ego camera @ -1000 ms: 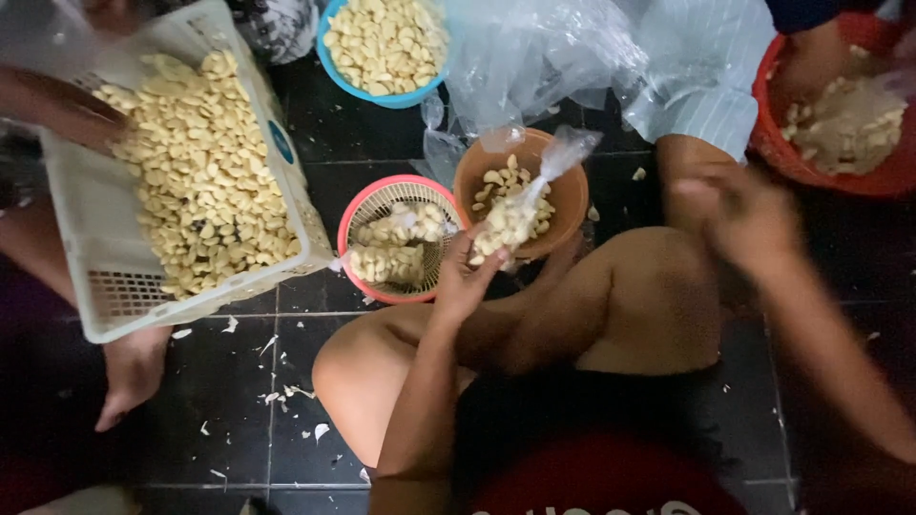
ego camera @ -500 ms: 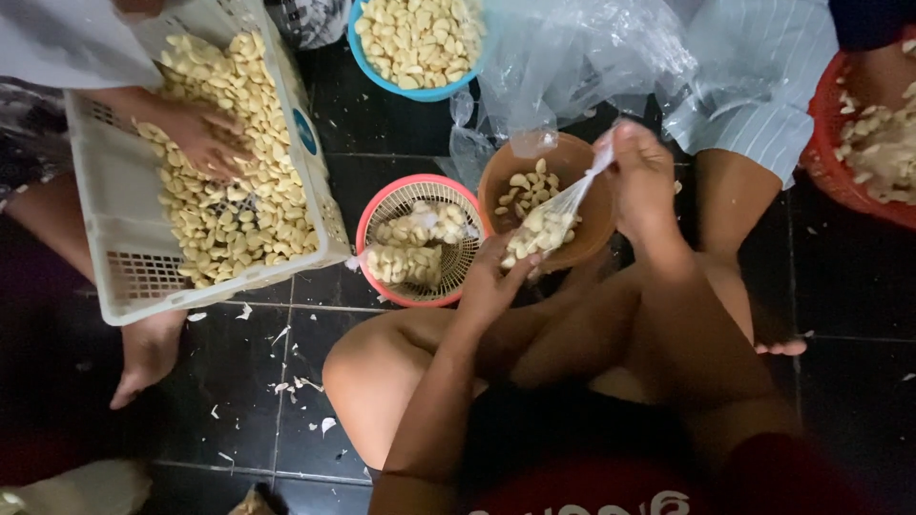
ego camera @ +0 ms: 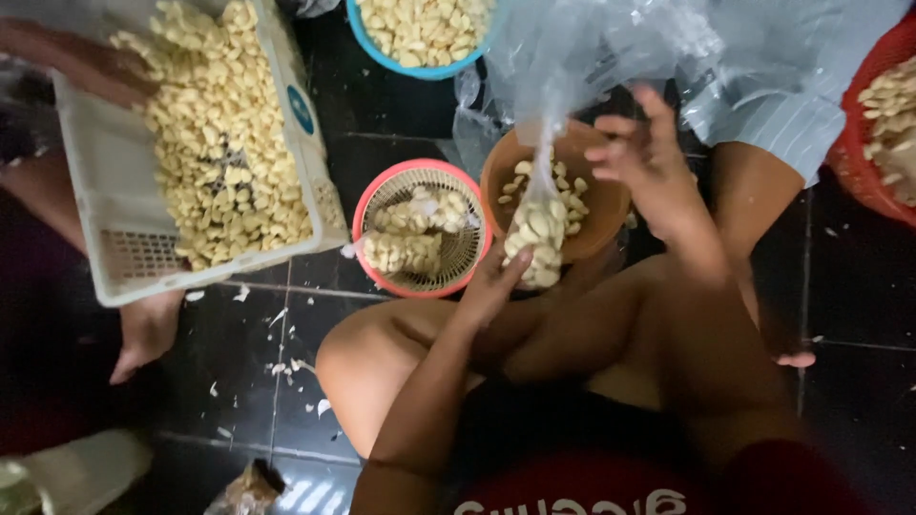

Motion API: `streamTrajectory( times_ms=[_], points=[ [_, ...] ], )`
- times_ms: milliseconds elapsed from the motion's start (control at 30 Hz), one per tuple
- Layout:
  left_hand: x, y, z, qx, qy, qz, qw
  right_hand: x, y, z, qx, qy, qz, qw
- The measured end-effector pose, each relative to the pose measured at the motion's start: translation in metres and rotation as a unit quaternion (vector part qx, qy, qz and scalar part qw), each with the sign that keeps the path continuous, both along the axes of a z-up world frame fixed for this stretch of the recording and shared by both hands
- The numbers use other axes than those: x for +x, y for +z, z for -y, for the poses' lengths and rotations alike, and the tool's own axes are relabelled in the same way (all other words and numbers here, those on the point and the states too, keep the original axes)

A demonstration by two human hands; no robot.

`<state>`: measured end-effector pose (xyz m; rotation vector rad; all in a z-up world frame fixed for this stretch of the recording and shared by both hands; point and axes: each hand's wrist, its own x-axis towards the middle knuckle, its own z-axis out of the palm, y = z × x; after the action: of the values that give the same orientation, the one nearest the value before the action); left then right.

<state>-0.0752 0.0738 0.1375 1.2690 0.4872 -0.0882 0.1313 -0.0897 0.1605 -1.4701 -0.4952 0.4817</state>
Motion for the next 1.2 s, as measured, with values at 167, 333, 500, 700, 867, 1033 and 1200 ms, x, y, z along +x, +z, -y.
streamTrajectory(
  times_ms=[167, 333, 500, 700, 867, 1033, 1200],
  points=[
    [0.008, -0.02, 0.013, -0.112, 0.031, 0.001, 0.993, -0.053, 0.056, -0.014, -0.411, 0.225, 0.07, 0.88],
    [0.002, -0.008, 0.036, -0.192, 0.037, 0.048, 0.979, -0.081, -0.028, 0.039, -0.273, 0.088, 0.068, 0.956],
    [0.007, -0.024, 0.044, -0.18, -0.01, 0.074, 0.981, -0.142, -0.042, 0.041, -0.197, -0.07, 0.103, 0.972],
    [0.006, -0.005, 0.036, -0.084, -0.07, 0.034, 0.993, -0.146, -0.024, 0.021, -0.215, -0.1, 0.095, 0.967],
    [0.004, 0.019, 0.029, -0.23, -0.021, -0.071, 0.97, -0.124, -0.008, 0.024, -0.171, -0.086, 0.048, 0.98],
    [0.016, -0.089, 0.051, -0.516, -0.005, -0.006, 0.856, -0.113, -0.016, 0.056, -0.136, -0.063, 0.105, 0.983],
    [0.021, -0.071, 0.035, -0.202, -0.061, 0.034, 0.977, -0.091, 0.0, 0.062, -0.151, -0.065, 0.109, 0.98]
  ],
)
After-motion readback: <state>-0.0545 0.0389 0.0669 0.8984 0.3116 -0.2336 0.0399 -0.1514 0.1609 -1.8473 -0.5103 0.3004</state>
